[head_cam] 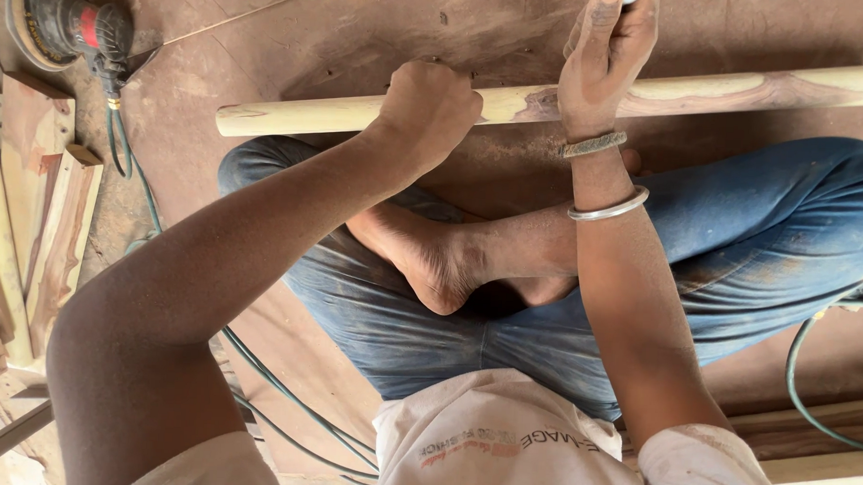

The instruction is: The person uses a chisel and a brush to carve and clean details on a long wooden pole while sitting on the floor.

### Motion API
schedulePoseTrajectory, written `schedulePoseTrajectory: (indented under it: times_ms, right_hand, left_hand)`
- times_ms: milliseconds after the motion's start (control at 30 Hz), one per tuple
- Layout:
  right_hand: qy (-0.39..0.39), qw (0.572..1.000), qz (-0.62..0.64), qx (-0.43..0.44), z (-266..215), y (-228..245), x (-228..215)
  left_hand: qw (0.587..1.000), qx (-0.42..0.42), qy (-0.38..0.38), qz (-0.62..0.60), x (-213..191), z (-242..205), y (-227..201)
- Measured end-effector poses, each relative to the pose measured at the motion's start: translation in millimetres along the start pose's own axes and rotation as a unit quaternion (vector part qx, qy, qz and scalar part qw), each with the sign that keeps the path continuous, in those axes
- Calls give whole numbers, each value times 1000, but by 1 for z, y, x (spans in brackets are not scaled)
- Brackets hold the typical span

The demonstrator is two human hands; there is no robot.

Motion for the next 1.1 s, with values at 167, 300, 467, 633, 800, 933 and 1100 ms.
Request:
schedulePoseTrajectory:
  times_ms: [167, 300, 467, 633, 800, 933, 1100]
  right_hand:
    - [-2, 1000, -7, -7, 0, -1, -1]
    - [-3, 1000, -3, -13, 0, 3, -1]
    - [-10, 1000, 19, -6, -1, 2, -2]
    - [-13, 999, 42, -24, -4, 12, 4]
    - [2, 996, -10, -91, -13, 29, 9]
    - [5, 993, -59, -102, -7, 23, 14]
    - [29, 989, -103, -103, -7, 37, 21]
  left_hand:
    - [999, 7, -34, -2, -1, -5, 4]
    - [1000, 14, -10, -3, 4, -8, 11]
    - [999, 11, 27, -18, 14, -3, 19]
    - [996, -19, 66, -54, 40, -2, 36]
    - [998, -54, 4, 18, 66, -6, 105]
    - [961, -169, -38, -218, 45, -42, 144]
    - [973, -133, 77, -170, 40, -47, 70]
Point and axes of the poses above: each hand's wrist, its own z-axis towards the middle knuckle, its own x-axis out of the palm, y = z × x, the point moved 10 cm from there along z, towards the middle knuckle, and after that the axes turned 4 degrees about -y, right-handed, at the moved point
